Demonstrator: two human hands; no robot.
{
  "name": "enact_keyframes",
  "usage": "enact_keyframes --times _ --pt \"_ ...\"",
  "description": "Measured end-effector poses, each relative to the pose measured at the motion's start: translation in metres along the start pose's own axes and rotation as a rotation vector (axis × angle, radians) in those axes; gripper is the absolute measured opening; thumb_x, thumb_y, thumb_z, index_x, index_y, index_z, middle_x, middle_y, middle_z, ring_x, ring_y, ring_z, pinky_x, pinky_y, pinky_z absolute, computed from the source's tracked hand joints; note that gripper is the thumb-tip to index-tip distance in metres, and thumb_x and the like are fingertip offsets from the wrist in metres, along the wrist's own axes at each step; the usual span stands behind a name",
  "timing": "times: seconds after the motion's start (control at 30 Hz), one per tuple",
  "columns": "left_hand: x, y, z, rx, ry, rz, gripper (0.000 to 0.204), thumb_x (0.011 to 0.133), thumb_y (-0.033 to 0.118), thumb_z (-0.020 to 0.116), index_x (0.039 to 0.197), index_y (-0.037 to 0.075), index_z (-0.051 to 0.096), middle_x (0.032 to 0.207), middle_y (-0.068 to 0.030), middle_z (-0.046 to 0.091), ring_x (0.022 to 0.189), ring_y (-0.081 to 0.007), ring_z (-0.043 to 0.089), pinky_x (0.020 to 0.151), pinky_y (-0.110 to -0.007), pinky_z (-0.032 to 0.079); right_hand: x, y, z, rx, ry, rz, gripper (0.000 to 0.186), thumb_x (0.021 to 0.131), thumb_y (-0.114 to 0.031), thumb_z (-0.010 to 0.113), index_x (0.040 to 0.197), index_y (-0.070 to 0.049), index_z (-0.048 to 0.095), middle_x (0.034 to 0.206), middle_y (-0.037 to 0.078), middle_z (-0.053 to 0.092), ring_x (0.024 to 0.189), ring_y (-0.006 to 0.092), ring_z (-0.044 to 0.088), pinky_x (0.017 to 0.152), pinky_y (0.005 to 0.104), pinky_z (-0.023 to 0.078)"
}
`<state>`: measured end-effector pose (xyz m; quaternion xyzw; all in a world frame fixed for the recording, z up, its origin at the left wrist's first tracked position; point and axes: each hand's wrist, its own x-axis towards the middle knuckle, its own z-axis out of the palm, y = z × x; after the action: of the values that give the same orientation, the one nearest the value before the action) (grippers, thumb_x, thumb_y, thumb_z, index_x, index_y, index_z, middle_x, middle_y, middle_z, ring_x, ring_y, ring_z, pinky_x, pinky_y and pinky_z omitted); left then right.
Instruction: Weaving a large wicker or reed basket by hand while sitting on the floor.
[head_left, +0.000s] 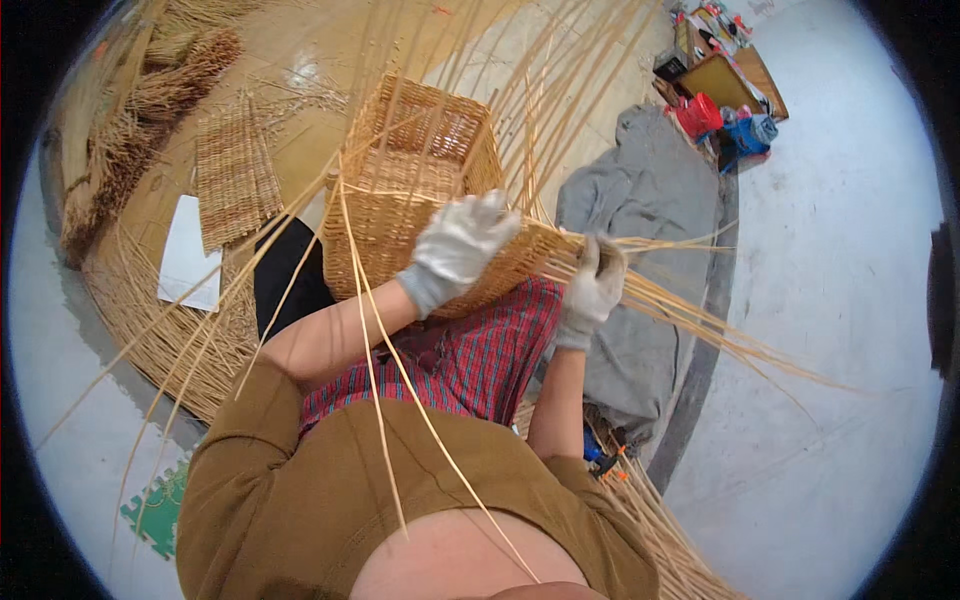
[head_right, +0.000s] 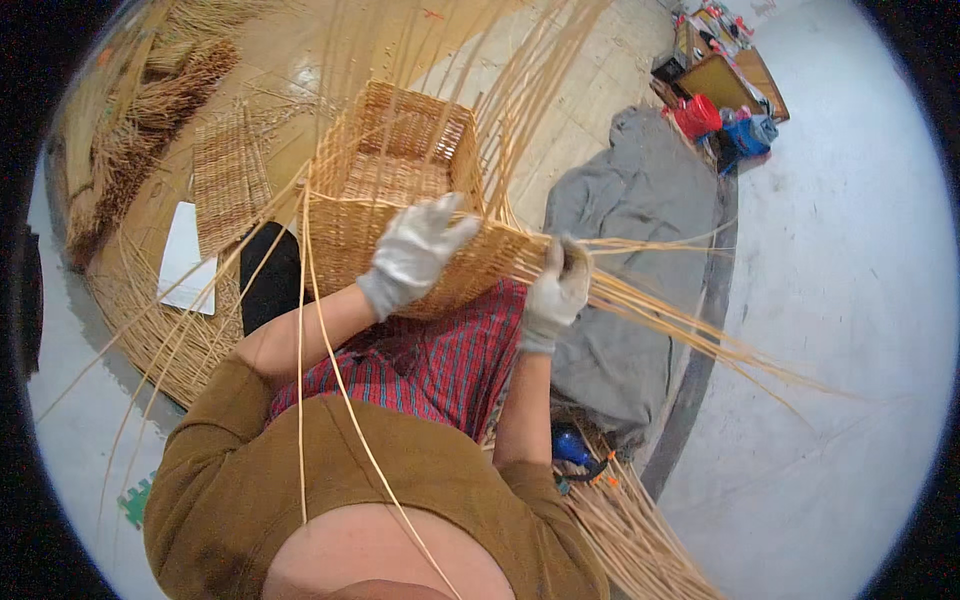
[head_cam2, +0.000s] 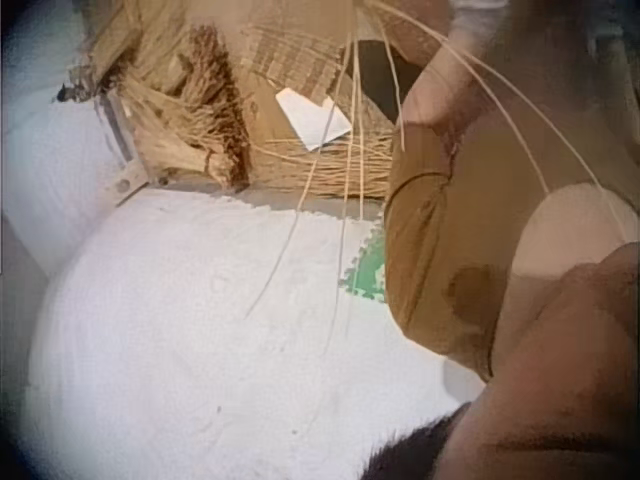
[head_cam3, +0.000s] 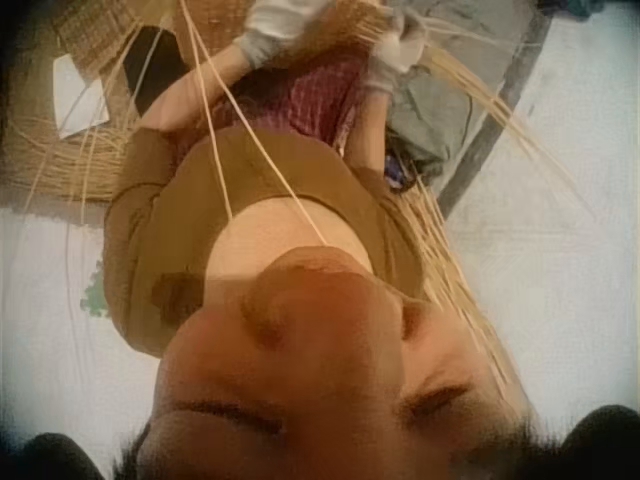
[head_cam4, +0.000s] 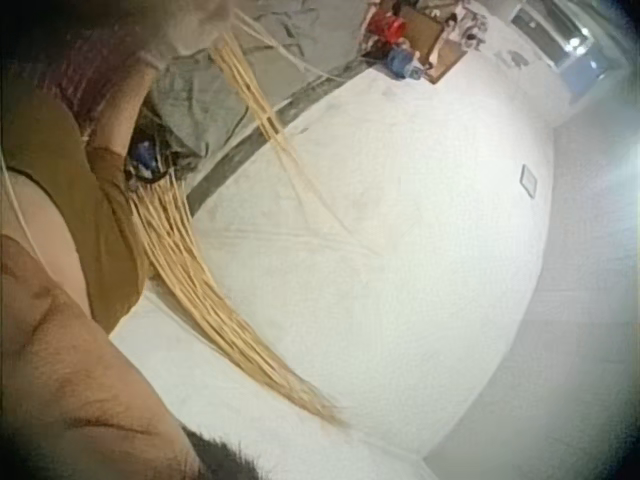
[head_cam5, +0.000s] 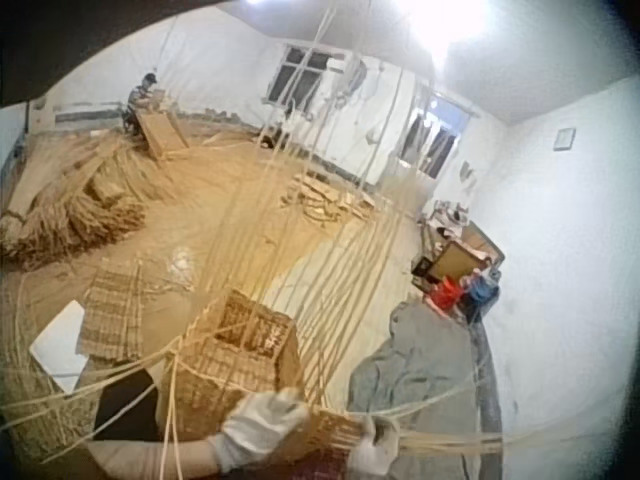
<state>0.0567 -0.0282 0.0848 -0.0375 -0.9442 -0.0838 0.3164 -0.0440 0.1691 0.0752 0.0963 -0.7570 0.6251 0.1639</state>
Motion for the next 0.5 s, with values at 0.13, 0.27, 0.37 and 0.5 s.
enact_keyframes --times 0.13,0.27,0.37,0.5 --pt "0.026 0.045 0.040 -0.209 -0.347 -0.281 0.056 0.093 0.014 0.046 0.147 0.028 0.043 0.132 -0.0315 0.049 0.079 -0.0325 0.071 0.063 -0.047 0.058 0.053 0.005 0.014 -1.087 0.048 -0.530 0.041 0.084 -0.024 0.070 0.120 -0.006 0.062 0.106 0.021 0.068 0.095 0.0360 0.065 0.094 0.0396 0.048" --pt "0.031 0.043 0.041 -0.243 -0.377 -0.248 0.045 0.097 0.017 0.045 0.139 0.030 0.051 0.115 -0.0198 0.052 0.070 -0.0304 0.071 0.056 -0.045 0.058 0.023 0.013 0.003 -0.843 -0.130 -0.556 0.029 0.089 -0.022 0.063 0.118 -0.016 0.063 0.079 0.018 0.067 0.076 0.0346 0.066 0.070 0.0457 0.049" --pt "0.034 0.036 0.021 -0.299 -0.522 -0.339 0.040 0.098 0.019 0.044 0.136 0.028 0.054 0.116 -0.0189 0.054 0.071 -0.0314 0.071 0.057 -0.045 0.058 0.015 0.024 0.012 -0.927 -0.066 -0.412 0.021 0.093 -0.018 0.059 0.113 -0.016 0.064 0.070 0.016 0.065 0.067 0.0356 0.064 0.062 0.0483 0.047" --pt "-0.028 -0.001 0.014 -0.711 0.151 -0.122 0.036 0.091 0.019 0.068 0.126 0.020 0.063 0.120 -0.0210 0.060 0.075 -0.0332 0.070 0.062 -0.045 0.058 0.021 -0.002 0.017 -0.775 -0.163 -0.371 0.022 0.098 -0.017 0.056 0.117 -0.009 0.063 0.084 0.017 0.068 0.074 0.0296 0.065 0.070 0.0417 0.051"
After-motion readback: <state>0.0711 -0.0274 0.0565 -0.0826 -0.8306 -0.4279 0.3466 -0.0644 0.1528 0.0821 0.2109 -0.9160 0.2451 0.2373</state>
